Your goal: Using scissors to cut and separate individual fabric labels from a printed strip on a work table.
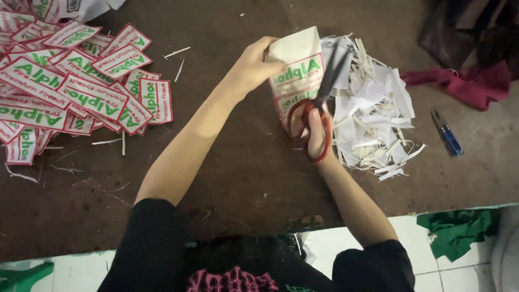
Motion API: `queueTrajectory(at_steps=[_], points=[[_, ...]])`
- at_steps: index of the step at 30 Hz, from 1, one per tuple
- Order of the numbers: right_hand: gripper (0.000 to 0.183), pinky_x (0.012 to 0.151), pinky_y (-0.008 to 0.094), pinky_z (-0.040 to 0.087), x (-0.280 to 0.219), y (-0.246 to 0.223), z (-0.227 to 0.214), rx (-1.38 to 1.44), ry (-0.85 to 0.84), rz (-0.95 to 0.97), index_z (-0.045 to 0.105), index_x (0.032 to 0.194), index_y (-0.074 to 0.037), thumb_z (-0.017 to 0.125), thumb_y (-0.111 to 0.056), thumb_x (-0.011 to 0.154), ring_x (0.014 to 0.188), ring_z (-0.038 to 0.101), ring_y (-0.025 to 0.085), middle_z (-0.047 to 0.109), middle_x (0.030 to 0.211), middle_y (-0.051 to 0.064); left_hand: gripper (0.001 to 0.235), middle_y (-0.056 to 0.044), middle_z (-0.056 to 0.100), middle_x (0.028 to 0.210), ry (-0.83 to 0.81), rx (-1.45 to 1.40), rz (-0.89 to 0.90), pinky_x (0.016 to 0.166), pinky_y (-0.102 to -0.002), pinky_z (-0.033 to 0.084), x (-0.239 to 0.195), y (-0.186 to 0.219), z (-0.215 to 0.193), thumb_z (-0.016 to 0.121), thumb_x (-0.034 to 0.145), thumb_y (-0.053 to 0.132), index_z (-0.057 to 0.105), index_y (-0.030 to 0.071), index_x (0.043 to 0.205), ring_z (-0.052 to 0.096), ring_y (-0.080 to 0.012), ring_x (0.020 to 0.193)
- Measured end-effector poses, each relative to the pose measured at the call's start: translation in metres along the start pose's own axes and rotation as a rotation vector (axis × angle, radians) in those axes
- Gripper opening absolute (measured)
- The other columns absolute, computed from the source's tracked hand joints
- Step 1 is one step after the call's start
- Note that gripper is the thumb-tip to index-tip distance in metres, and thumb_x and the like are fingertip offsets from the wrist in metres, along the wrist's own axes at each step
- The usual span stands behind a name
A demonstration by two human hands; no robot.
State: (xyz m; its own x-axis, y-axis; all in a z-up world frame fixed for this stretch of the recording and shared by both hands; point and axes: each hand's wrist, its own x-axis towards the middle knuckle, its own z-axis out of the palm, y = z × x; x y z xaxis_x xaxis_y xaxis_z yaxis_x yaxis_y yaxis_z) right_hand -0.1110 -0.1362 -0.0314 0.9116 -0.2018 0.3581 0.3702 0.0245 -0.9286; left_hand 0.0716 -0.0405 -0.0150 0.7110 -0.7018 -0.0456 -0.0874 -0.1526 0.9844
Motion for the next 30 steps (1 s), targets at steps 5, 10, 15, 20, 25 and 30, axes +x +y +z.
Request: queueTrajectory(at_steps=[5,10,15,20,25,30], points=[[0.048,0.071,0.029,0.04,0.003,0.003,-0.021,-0.215,0.181,-0.202,0.053,0.075,-0.008,0.052,-0.044,0.106,0.068,0.053,0.017,0.053,0.07,0.005,0.017,-0.007,0.064,0.091,0.04,0.224,0.411,0.062,-0.032,0.044,-0.034,-0.014,0.04,0.064,0.086,0.006,0.058,0.005,0.102,0.059,-0.0179,0.077],[0.04,0.083,0.04,0.059,-0.005,0.045,-0.053,-0.2,0.336,-0.133,0.056,0.124,0.004,0.052,-0.033,0.111,0.096,0.065,0.02,0.067,0.107,0.016,0.052,-0.013,0.059,0.114,0.054,0.572,0.598,0.09,-0.045,0.057,-0.069,-0.02,0.078,0.077,0.079,0.006,0.054,0.009,0.126,0.061,-0.037,0.112],[0.04,0.078,0.039,0.06,-0.002,0.027,-0.05,-0.183,0.294,-0.051,0.063,0.118,0.006,0.061,-0.032,0.108,0.092,0.062,0.019,0.067,0.098,0.014,0.045,-0.015,0.056,0.118,0.061,0.508,0.721,0.087,-0.048,0.057,-0.072,-0.022,0.078,0.077,0.088,0.018,0.054,0.007,0.125,0.059,-0.0408,0.114],[0.042,0.086,0.035,0.058,-0.008,0.033,-0.047,-0.052,0.227,-0.023,0.062,0.119,0.007,0.058,-0.033,0.105,0.101,0.065,0.021,0.068,0.103,0.015,0.036,-0.01,0.061,0.111,0.07,0.229,0.61,0.086,-0.041,0.058,-0.073,-0.012,0.067,0.072,0.096,0.025,0.056,0.014,0.127,0.067,-0.0315,0.107],[0.027,0.076,0.036,0.057,-0.005,0.019,-0.048,-0.023,0.115,0.019,0.063,0.11,0.007,0.06,-0.018,0.1,0.086,0.065,0.022,0.064,0.088,0.015,0.039,-0.009,0.065,0.102,0.124,0.104,0.496,0.08,-0.036,0.06,-0.071,-0.016,0.065,0.074,0.097,0.035,0.059,0.009,0.123,0.071,-0.0252,0.097],[0.03,0.083,0.037,0.057,-0.01,0.023,-0.044,-0.048,0.232,0.122,0.065,0.112,0.005,0.066,-0.021,0.097,0.096,0.067,0.025,0.066,0.097,0.013,0.028,-0.01,0.063,0.099,0.151,0.288,0.506,0.079,-0.041,0.059,-0.066,-0.029,0.059,0.07,0.099,0.031,0.062,0.01,0.114,0.07,-0.0316,0.095]])
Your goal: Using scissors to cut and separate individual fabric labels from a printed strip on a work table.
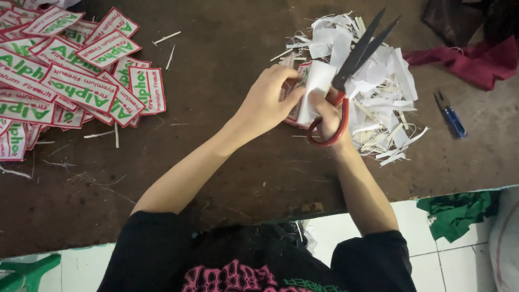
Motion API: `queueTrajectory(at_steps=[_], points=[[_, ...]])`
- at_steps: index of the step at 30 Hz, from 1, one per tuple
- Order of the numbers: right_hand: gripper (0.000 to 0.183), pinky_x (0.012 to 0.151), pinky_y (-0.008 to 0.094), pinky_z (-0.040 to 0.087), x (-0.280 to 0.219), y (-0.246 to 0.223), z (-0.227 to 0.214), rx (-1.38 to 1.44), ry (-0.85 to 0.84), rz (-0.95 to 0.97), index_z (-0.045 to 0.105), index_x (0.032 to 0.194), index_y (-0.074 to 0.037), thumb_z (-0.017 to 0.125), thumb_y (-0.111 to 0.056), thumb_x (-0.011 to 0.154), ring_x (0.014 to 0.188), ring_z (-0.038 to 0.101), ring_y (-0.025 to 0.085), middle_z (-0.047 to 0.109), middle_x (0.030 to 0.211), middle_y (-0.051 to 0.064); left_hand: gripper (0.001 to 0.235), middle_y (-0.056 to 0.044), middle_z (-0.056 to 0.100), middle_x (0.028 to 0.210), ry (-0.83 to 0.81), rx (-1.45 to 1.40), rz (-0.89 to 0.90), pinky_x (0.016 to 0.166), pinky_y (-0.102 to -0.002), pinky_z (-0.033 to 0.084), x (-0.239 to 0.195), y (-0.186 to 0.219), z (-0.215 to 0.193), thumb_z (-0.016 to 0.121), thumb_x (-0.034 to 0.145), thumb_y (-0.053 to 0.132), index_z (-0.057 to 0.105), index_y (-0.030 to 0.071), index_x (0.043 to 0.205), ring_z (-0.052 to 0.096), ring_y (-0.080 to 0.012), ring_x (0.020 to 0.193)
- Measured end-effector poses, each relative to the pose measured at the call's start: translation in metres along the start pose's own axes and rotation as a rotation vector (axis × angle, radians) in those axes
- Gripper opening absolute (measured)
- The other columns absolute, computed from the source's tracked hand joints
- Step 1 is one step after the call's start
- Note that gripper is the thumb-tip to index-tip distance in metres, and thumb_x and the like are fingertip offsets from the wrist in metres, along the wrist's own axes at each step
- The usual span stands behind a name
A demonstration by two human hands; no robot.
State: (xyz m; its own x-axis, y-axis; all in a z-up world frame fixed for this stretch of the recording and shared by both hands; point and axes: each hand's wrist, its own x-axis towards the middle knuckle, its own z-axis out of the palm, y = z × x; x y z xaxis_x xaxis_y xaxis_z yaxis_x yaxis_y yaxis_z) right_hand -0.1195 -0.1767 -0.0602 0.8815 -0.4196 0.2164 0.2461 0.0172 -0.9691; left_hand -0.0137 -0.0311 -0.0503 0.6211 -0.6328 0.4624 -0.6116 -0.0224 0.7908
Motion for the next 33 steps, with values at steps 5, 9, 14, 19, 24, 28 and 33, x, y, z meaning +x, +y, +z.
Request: queueTrajectory(at_steps=[5,9,14,19,24,28,33], points=[[0.035,0.083,0.039,0.06,0.0,-0.021,0.017,0.055,0.144,-0.005,0.063,0.116,0.004,0.068,-0.023,0.094,0.095,0.07,0.024,0.067,0.097,0.013,0.027,-0.012,0.059,0.104,0.003,0.085,-0.056,0.079,-0.044,0.061,0.001,-0.006,-0.003,0.074,0.094,0.018,0.061,0.009,0.115,0.069,-0.0348,0.096],[0.04,0.086,0.046,0.062,0.009,-0.014,-0.001,0.289,0.111,0.022,0.065,0.12,0.007,0.068,-0.019,0.089,0.099,0.073,0.035,0.073,0.108,0.019,0.041,-0.018,0.051,0.126,-0.07,0.131,-0.219,0.088,-0.037,0.052,0.004,-0.02,-0.009,0.074,0.094,0.013,0.055,-0.002,0.128,0.064,-0.0258,0.092],[0.045,0.094,0.057,0.061,0.016,0.001,-0.017,0.462,0.197,0.074,0.064,0.121,0.009,0.065,-0.01,0.08,0.104,0.072,0.042,0.073,0.111,0.024,0.054,-0.018,0.048,0.126,-0.103,0.18,-0.4,0.079,-0.046,0.053,0.009,-0.037,-0.019,0.072,0.093,0.012,0.041,0.004,0.137,0.07,-0.0359,0.085],[0.052,0.103,0.053,0.059,0.022,-0.011,-0.03,0.417,0.134,-0.022,0.058,0.127,0.003,0.071,-0.021,0.082,0.114,0.07,0.038,0.071,0.115,0.018,0.008,-0.009,0.072,0.082,-0.088,0.28,-0.566,0.065,-0.044,0.047,0.019,-0.127,-0.038,0.059,0.078,0.016,0.063,0.012,0.083,0.064,-0.0259,0.072],[0.03,0.099,0.043,0.056,0.021,-0.05,-0.04,0.318,0.097,-0.131,0.065,0.114,-0.01,0.073,-0.024,0.089,0.106,0.069,0.024,0.07,0.107,0.004,0.015,-0.013,0.065,0.1,0.161,0.392,-0.46,0.077,-0.046,0.047,0.019,-0.14,-0.1,0.065,0.088,0.018,0.063,0.009,0.1,0.062,-0.032,0.089],[0.031,0.096,0.041,0.061,0.027,-0.046,-0.053,0.128,0.119,-0.198,0.065,0.117,-0.005,0.075,-0.023,0.093,0.106,0.072,0.025,0.072,0.111,0.007,0.028,-0.018,0.061,0.099,0.319,0.541,-0.158,0.08,-0.048,0.043,0.024,-0.112,-0.088,0.075,0.093,0.027,0.062,0.006,0.105,0.057,-0.0371,0.092],[0.035,0.09,0.046,0.059,0.028,-0.03,0.003,-0.051,0.131,-0.126,0.066,0.117,0.002,0.082,-0.017,0.092,0.097,0.069,0.029,0.069,0.098,0.018,0.04,-0.007,0.066,0.084,0.001,-0.153,-0.244,0.07,-0.035,0.052,0.012,0.057,-0.037,0.067,0.093,0.048,0.057,0.009,0.09,0.068,-0.0225,0.078]])
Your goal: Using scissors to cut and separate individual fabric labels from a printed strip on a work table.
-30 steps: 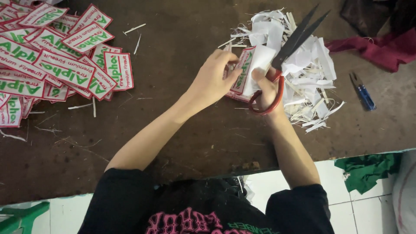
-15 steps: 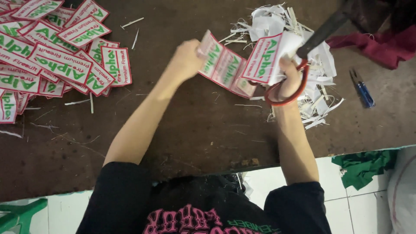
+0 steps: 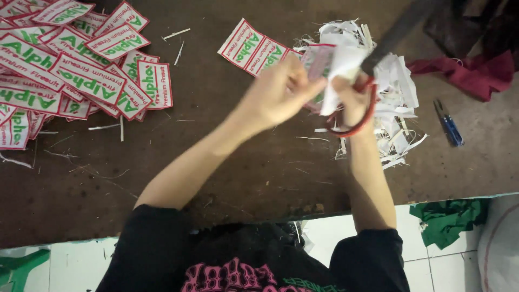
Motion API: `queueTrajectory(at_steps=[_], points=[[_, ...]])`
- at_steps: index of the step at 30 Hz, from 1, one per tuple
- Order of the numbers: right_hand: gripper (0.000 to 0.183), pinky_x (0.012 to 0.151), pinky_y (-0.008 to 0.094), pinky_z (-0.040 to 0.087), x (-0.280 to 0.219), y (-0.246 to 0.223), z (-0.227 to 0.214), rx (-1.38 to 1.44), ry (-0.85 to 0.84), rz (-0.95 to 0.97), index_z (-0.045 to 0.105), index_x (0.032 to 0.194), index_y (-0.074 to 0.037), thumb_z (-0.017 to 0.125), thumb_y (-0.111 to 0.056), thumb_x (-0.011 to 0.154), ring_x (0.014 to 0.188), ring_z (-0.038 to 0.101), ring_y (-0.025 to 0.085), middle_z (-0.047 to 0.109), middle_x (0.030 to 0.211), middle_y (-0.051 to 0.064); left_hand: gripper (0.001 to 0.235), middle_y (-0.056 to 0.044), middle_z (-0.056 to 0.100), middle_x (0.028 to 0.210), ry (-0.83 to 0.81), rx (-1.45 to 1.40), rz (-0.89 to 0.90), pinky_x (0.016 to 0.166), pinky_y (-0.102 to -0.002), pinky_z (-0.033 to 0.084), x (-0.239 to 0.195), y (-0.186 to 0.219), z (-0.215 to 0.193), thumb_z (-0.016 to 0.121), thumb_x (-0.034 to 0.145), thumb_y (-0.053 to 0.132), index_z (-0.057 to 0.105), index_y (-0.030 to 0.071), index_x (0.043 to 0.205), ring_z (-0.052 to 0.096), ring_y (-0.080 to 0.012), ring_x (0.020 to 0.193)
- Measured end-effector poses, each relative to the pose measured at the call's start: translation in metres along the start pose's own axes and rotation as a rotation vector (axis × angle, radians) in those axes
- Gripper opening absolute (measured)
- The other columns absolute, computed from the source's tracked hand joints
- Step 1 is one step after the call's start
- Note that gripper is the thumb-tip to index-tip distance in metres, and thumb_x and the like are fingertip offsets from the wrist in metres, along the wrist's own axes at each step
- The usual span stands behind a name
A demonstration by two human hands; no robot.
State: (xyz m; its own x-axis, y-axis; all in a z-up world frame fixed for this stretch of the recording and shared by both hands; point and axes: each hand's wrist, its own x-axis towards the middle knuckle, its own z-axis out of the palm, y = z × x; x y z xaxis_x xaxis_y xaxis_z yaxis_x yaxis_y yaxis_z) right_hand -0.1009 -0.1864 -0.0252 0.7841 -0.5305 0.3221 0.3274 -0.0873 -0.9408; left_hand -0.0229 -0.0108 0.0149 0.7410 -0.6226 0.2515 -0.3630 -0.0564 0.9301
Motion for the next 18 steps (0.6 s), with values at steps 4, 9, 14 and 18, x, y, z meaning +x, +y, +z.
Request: queueTrajectory(at_steps=[4,9,14,18], points=[[0.049,0.102,0.045,0.053,-0.021,-0.068,0.065,-0.367,-0.032,0.123,0.06,0.122,0.019,0.07,-0.02,0.094,0.106,0.069,0.036,0.066,0.098,0.033,0.044,-0.019,0.068,0.076,-0.078,-0.055,0.012,0.068,-0.043,0.055,0.001,-0.008,0.018,0.057,0.1,0.046,0.061,0.003,0.093,0.074,-0.0361,0.076],[0.043,0.077,0.031,0.049,-0.013,-0.014,0.019,-0.28,-0.047,0.166,0.069,0.097,-0.003,0.077,-0.045,0.095,0.08,0.059,0.016,0.057,0.077,0.007,0.042,-0.014,0.07,0.077,-0.161,-0.142,-0.001,0.073,-0.041,0.057,0.004,-0.029,0.015,0.05,0.104,0.045,0.063,0.007,0.091,0.074,-0.0252,0.08],[0.044,0.056,0.026,0.046,-0.009,0.004,0.004,-0.336,-0.06,0.132,0.065,0.086,-0.005,0.072,-0.045,0.101,0.06,0.064,0.021,0.053,0.058,0.011,0.038,-0.013,0.069,0.076,-0.2,-0.153,-0.011,0.075,-0.041,0.055,0.0,-0.021,0.019,0.056,0.1,0.044,0.067,0.008,0.092,0.072,-0.0235,0.08],[0.025,0.067,0.023,0.05,-0.021,-0.029,0.031,-0.327,0.001,0.237,0.069,0.094,0.0,0.074,-0.024,0.098,0.076,0.06,0.015,0.059,0.072,0.007,0.046,-0.017,0.065,0.07,-0.149,-0.07,0.056,0.071,-0.042,0.055,-0.005,-0.013,0.021,0.045,0.104,0.044,0.062,0.006,0.087,0.07,-0.0345,0.075]])
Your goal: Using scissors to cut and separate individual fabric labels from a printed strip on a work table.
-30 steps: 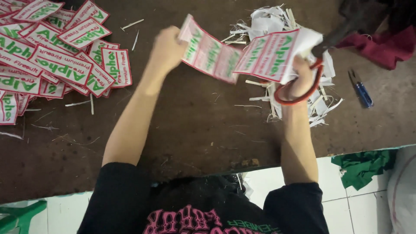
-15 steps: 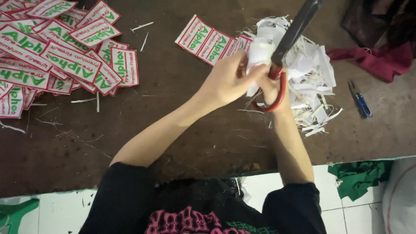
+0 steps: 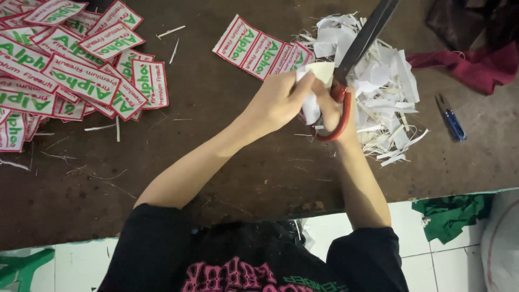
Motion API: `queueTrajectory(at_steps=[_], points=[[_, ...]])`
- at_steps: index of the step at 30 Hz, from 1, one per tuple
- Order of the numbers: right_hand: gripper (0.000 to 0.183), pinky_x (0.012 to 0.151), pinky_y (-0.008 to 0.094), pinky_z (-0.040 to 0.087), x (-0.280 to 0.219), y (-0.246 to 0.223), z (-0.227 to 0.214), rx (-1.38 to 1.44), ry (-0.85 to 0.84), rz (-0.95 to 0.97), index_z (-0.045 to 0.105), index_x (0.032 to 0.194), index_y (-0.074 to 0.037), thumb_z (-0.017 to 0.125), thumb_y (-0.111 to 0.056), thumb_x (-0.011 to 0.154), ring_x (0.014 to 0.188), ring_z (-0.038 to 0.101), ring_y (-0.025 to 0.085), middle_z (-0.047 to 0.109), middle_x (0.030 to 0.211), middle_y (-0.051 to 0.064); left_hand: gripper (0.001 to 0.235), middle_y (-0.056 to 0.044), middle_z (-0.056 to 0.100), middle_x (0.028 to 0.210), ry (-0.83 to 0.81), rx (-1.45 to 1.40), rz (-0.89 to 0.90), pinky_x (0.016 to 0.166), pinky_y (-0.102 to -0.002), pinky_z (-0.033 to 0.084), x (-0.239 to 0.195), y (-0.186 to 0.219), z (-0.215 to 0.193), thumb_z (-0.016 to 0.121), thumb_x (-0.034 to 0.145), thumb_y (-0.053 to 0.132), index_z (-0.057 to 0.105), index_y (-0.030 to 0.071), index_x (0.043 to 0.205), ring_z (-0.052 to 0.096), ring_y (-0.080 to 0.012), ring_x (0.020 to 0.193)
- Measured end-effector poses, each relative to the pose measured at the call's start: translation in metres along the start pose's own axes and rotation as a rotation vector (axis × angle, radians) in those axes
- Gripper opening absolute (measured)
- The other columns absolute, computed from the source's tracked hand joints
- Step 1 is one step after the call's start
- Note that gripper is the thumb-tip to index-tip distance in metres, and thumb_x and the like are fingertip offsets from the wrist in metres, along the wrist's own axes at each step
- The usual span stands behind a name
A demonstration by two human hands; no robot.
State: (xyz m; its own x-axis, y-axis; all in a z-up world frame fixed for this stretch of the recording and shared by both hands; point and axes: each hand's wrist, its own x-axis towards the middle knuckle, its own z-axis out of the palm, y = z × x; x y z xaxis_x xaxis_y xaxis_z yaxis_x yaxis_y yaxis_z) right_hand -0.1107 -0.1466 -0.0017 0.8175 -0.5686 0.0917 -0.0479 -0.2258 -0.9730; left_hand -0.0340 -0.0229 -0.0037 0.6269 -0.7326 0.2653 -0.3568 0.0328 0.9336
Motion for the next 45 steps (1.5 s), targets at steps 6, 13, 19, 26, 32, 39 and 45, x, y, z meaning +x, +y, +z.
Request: queueTrajectory(at_steps=[6,13,19,26,32,39,45], points=[[0.022,0.061,0.025,0.051,0.003,0.008,0.004,0.027,0.156,0.039,0.068,0.097,-0.004,0.077,-0.024,0.095,0.072,0.059,0.011,0.058,0.072,0.003,0.03,-0.027,0.061,0.073,0.046,0.276,0.097,0.067,-0.057,0.051,0.001,-0.008,0.012,0.043,0.106,0.023,0.058,0.001,0.092,0.065,-0.0525,0.084],[0.018,0.043,0.026,0.044,0.076,0.133,-0.053,0.298,0.302,-0.053,0.056,0.085,-0.007,0.064,-0.014,0.1,0.044,0.06,0.023,0.05,0.05,0.011,0.021,-0.027,0.064,0.085,0.099,0.291,0.282,0.066,-0.057,0.054,-0.027,0.03,0.007,0.045,0.105,0.014,0.058,-0.001,0.104,0.067,-0.0532,0.083],[0.045,0.052,0.023,0.04,0.053,0.066,-0.073,-0.252,0.214,-0.083,0.044,0.077,-0.019,0.049,-0.049,0.111,0.052,0.051,0.007,0.046,0.059,-0.007,0.061,-0.008,0.069,0.124,0.162,-0.444,0.065,0.068,-0.027,0.053,-0.009,0.023,-0.05,0.051,0.1,0.056,0.053,0.013,0.143,0.067,-0.0176,0.101],[0.05,0.061,0.035,0.038,0.053,0.084,-0.077,-0.503,0.284,-0.184,0.043,0.079,-0.011,0.052,-0.046,0.114,0.066,0.045,0.014,0.049,0.069,0.002,0.033,-0.019,0.069,0.123,0.087,-1.246,0.126,0.107,-0.041,0.049,0.013,-0.03,-0.079,0.052,0.096,0.016,0.066,-0.005,0.116,0.062,-0.0321,0.12],[0.045,0.063,0.029,0.028,0.005,0.011,-0.044,-0.262,-0.006,-0.303,0.04,0.084,-0.016,0.037,-0.051,0.112,0.07,0.037,0.008,0.038,0.073,-0.006,0.014,-0.001,0.051,0.074,0.244,-0.896,0.167,0.065,-0.03,0.032,0.016,-0.038,-0.084,0.054,0.077,0.017,0.056,0.004,0.073,0.045,-0.0135,0.071],[0.06,0.058,0.025,0.042,-0.022,-0.027,-0.015,0.086,-0.342,-0.292,0.053,0.078,-0.006,0.04,-0.058,0.106,0.059,0.054,0.015,0.055,0.068,0.006,0.002,-0.001,0.049,0.078,0.098,-1.007,0.079,0.069,-0.03,0.033,0.023,-0.071,-0.059,0.051,0.078,0.007,0.049,0.008,0.078,0.045,-0.0143,0.073],[0.055,0.062,0.028,0.041,-0.017,0.0,-0.011,-0.163,-0.382,-0.286,0.052,0.081,-0.009,0.043,-0.059,0.102,0.063,0.052,0.013,0.055,0.069,0.002,0.063,-0.016,0.067,0.129,-0.11,-1.311,-0.107,0.106,-0.05,0.051,0.022,-0.066,-0.02,0.066,0.098,0.047,0.057,0.0,0.139,0.063,-0.031,0.12]])
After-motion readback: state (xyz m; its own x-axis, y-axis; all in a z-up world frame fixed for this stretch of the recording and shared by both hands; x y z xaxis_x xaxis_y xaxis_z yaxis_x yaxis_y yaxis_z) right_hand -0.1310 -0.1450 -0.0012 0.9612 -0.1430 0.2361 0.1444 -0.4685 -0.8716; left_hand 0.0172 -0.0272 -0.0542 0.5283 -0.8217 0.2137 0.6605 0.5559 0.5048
